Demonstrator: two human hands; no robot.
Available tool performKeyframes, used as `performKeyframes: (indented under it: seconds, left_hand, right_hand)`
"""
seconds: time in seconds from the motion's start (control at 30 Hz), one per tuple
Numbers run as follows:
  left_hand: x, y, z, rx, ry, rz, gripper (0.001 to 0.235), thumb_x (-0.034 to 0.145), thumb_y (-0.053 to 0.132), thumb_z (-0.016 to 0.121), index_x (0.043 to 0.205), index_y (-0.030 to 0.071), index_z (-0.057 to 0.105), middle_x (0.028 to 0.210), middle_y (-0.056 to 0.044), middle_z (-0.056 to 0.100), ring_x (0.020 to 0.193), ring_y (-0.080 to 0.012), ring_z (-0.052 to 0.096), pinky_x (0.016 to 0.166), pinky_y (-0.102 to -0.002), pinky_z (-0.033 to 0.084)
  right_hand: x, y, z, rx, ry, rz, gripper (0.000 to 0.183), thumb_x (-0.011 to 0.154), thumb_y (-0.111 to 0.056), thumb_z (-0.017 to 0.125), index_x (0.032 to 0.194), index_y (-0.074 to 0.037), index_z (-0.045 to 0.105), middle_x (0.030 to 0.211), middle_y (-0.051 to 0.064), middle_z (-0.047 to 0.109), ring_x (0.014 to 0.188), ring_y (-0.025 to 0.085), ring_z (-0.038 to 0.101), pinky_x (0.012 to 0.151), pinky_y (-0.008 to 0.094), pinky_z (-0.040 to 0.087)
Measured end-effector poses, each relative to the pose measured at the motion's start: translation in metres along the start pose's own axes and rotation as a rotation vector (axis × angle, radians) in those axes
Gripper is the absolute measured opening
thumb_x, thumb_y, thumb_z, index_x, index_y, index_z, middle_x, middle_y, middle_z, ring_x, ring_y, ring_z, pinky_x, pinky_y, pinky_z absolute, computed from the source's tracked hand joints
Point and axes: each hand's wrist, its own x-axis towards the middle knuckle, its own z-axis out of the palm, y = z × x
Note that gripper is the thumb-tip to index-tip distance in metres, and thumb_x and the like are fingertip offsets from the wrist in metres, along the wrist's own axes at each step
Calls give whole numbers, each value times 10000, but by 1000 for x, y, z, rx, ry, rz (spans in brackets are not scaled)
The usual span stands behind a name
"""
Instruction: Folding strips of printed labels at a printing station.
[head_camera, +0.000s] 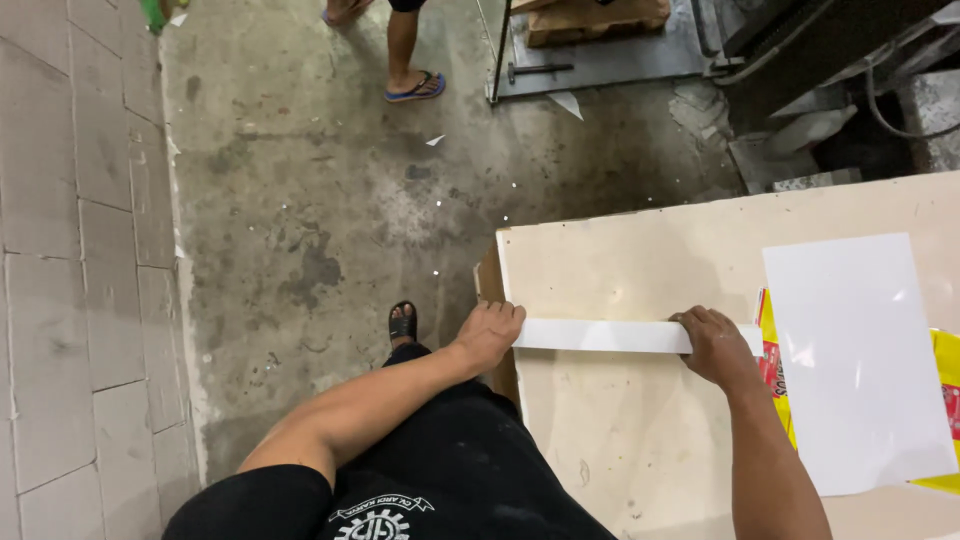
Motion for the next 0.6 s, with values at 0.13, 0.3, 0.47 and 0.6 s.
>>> performKeyframes:
  seconds: [0.13,0.3,0.47,0.6]
  left_hand:
    - [-8,26,-98,36,-265,-85,998,751,286,820,1496,-67,258,1309,-259,521,1286,-400,469,1187,-575,253]
    - [-20,5,-73,-382,-151,-318,1173,813,469,819,1558,-58,83,1583,-329,257,1494,-435,216,1198,-556,122]
    - [-31,-12,-40,-915,118,-760,1001,900,432,712,1562,-88,170,1568,-328,350,1443,-400,373,1155,-446,327]
    - [-27,-32,49,-1189,37,-990,881,950,433,664,1515,-138,301,1385,-311,581,1256,-349,611,1020,-384,497]
  right_hand:
    - [-2,-7,-2,-187,-91,28,524,762,-117,800,1254,-187,635,1244,-10,659,1279,207,583,1260,462,358]
    - [-14,-14,-27,-107,-127,128,1092,619,-171,889,1564,-156,341,1571,75,405,1478,260,325,1206,541,192]
    - [-39,33,6,460,179,229,1081,685,-197,814,1593,-1,262,1593,244,328,1459,358,297,1164,472,304]
    - [-42,56,22,667,293,670,780,963,-299,705,1558,99,395,1517,301,507,1392,362,514,1148,425,403]
